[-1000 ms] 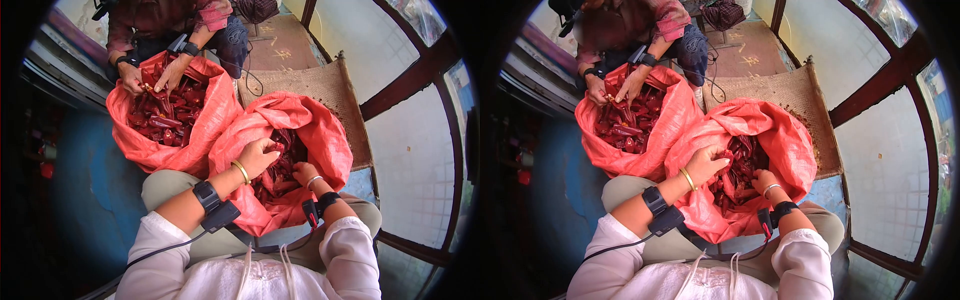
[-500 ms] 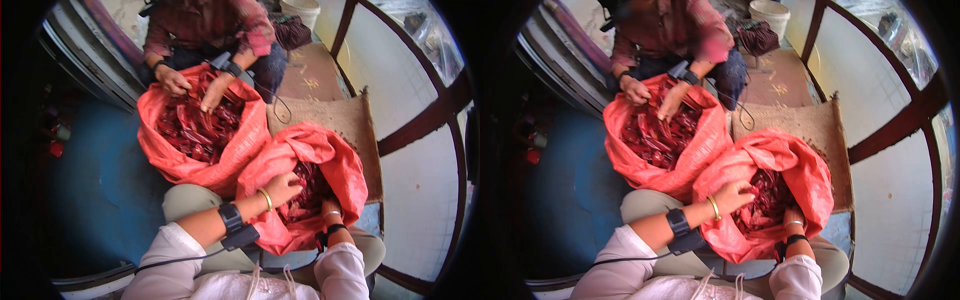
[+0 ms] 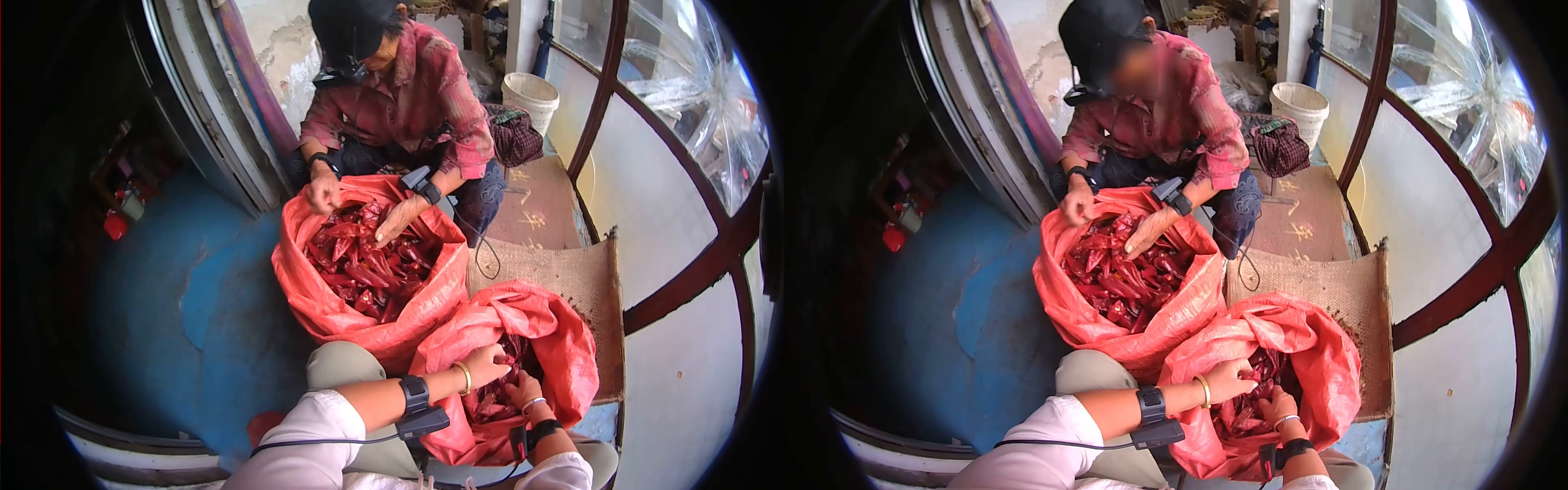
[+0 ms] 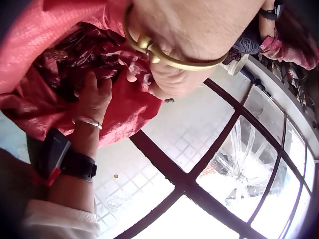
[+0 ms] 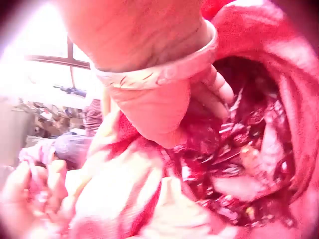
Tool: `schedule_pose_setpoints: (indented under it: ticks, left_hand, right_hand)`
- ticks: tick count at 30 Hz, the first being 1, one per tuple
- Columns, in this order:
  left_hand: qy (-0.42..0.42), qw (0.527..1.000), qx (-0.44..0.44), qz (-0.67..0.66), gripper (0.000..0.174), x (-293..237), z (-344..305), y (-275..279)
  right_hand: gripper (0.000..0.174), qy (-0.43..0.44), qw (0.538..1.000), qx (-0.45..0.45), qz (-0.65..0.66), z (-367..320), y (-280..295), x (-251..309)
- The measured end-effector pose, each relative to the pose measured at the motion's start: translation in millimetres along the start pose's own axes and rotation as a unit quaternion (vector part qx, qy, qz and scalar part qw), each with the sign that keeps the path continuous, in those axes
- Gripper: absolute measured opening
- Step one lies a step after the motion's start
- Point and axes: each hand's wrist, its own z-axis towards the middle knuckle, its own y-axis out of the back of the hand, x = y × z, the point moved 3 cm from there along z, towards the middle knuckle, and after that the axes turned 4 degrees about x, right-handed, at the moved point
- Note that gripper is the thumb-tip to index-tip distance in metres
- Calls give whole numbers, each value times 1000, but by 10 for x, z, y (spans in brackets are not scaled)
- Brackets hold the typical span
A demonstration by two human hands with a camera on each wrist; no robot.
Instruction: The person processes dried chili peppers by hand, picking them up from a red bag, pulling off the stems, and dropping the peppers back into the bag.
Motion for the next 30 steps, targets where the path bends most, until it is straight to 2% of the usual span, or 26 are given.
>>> schedule_pose_setpoints:
  ticks: [1,2,4,5,6,8,9,10,12,14,15,16,17,18,19,20,22,24,26,28,30]
  left_hand:
    - [31,998,24,-43,24,21,25,-15]
    - [30,998,16,-45,24,31,28,-23]
    - [-59,994,-76,49,26,-37,30,11]
    - [-104,986,-110,63,28,-66,29,3]
    - [-104,986,-114,61,28,-97,17,1]
    - [-165,979,-109,40,28,-262,-38,15]
    - [-168,981,-85,42,27,-344,-88,31]
    - [-166,981,-87,42,27,-361,-119,27]
    - [-228,965,-101,86,27,-408,-154,17]
    - [-238,962,-95,98,23,-392,-153,11]
    - [-256,954,-71,136,21,-412,-163,13]
    - [-273,945,-40,173,19,-419,-171,-12]
    - [-301,935,-47,184,16,-380,-138,-35]
    - [-323,929,-51,173,16,-396,-138,-27]
    - [-343,923,-54,165,16,-403,-115,-6]
    - [-360,919,-50,154,17,-405,-104,-9]
    - [-296,950,-12,104,19,-372,-61,-47]
    - [-246,966,-17,82,22,-437,-97,-36]
    - [-202,978,12,41,27,-442,-112,-29]
    - [-197,979,49,22,32,-443,-109,-16]
    - [-233,969,70,38,31,-481,-118,-4]
  right_hand:
    - [40,32,997,-46,48,-80,140,177]
    - [40,39,997,-45,43,-157,250,301]
    - [49,129,972,-79,178,-277,452,503]
    - [45,106,969,-52,216,-289,472,485]
    - [45,108,970,-52,213,-350,536,516]
    - [38,141,964,-50,221,-538,763,666]
    - [31,150,979,-42,131,-636,896,755]
    - [31,152,979,-39,131,-717,1006,803]
    - [31,145,989,9,-7,-799,1098,849]
    - [26,158,987,-12,33,-754,1059,760]
    - [23,126,976,49,169,-733,1029,737]
    - [20,86,942,108,305,-762,1008,745]
    - [17,75,926,134,346,-800,1071,812]
    - [22,53,912,145,379,-745,1044,748]
    - [30,134,874,95,457,-666,971,689]
    - [35,139,854,82,495,-672,1025,735]
    - [32,70,804,119,578,-649,1049,695]
    - [24,57,785,127,603,-612,1023,647]
    - [19,62,716,140,682,-567,935,610]
    - [18,66,684,131,715,-567,923,628]
    - [17,67,680,130,718,-597,971,658]
